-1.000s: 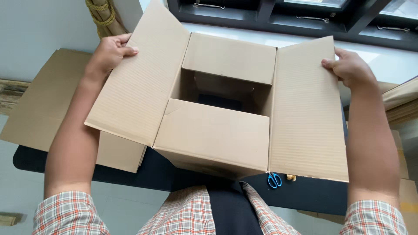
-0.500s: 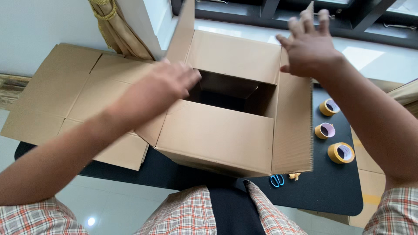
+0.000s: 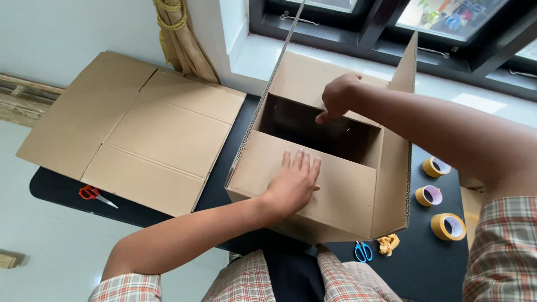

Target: The person peels off adhesive tape from a cardboard box using shears and by hand, opens the box, and then flattens the box.

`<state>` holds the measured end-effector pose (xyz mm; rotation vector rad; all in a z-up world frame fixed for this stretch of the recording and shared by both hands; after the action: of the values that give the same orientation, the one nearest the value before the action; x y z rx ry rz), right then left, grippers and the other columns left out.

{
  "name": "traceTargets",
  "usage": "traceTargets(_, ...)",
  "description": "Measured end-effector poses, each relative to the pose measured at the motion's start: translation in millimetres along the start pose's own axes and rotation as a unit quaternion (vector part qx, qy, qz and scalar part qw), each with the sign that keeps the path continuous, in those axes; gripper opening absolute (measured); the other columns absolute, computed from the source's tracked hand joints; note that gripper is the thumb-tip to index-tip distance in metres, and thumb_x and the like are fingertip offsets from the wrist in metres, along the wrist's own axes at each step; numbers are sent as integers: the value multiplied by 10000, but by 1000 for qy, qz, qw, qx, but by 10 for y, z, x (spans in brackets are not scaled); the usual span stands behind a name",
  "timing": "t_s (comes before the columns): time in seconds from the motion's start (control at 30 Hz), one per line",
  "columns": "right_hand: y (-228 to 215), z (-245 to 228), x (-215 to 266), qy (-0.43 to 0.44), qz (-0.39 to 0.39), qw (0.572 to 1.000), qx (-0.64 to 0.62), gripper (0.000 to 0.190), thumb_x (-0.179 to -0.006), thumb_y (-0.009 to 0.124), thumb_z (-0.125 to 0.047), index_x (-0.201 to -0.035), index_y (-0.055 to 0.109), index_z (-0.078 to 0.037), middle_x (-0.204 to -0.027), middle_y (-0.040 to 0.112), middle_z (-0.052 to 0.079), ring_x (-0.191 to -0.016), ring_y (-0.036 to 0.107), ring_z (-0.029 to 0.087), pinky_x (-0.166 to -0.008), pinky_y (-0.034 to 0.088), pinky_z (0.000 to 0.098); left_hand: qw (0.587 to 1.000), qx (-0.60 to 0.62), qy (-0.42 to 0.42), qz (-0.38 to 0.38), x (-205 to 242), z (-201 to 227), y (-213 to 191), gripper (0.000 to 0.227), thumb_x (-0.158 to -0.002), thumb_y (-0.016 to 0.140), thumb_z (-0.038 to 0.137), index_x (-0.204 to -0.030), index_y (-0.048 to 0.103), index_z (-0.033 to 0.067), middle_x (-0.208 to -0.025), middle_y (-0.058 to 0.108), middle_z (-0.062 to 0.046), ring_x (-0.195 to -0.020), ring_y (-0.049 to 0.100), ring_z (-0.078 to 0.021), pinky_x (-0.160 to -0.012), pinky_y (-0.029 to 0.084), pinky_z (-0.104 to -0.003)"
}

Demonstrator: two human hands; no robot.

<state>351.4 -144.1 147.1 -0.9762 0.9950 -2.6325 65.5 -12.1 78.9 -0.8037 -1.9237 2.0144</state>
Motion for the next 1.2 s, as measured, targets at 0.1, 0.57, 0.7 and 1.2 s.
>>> traceTargets(0.1, 180, -162, -24, -11, -90, 996, 22, 834, -909, 541, -949, -1360, 840, -316, -1409, 792, 22, -1357, 721, 393, -953, 576, 831, 999, 28, 11, -27, -214, -130, 137, 896, -1047, 581, 681, -1627, 532, 0, -1533, 625, -355, -1534, 538, -515, -1269, 316, -764)
traceTargets(0.57, 57, -289, -99, 32, 43, 996, 75, 235, -997, 680, -195, -1126, 872, -151, -1038, 803, 78, -971, 776, 378, -536, 635, 703, 993, 71, 72, -58, -784, -489, 111, 747, -968, 697, 698, -1379, 686, 73, -1233, 727, -145, -1231, 724, -365, -1185, 503, -630)
traceTargets(0.7, 188, -267, -369, 28, 11, 997, 69, 250, -1024, 723, -227, -1173, 843, -66, -1041, 788, 175, -987, 768, 464, -602, 671, 697, 990, 64, 93, -84, -710, -658, -145, 723, -970, 759, 616, -1439, 657, 75, -1262, 718, -137, -1241, 696, -352, -1103, 549, -558)
traceTargets(1.2, -598, 1275, 1242, 98, -84, 944, -304, 533, -1049, 552, -351, -1210, 782, 101, -1115, 804, 240, -826, 818, 423, -752, 658, 477, 979, 63, 191, -44, 334, -2119, -1924, 345, -844, 946, 188, -1014, 647, 203, -947, 686, 31, -860, 644, -216, -792, 501, -386)
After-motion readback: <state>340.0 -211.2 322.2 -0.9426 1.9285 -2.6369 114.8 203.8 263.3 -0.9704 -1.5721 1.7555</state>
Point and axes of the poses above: each hand's wrist, its own x-axis away from the middle knuckle, its own y-axis out of the palm, z = x × y, the point moved 1 cm from there along -x, towards the middle knuckle
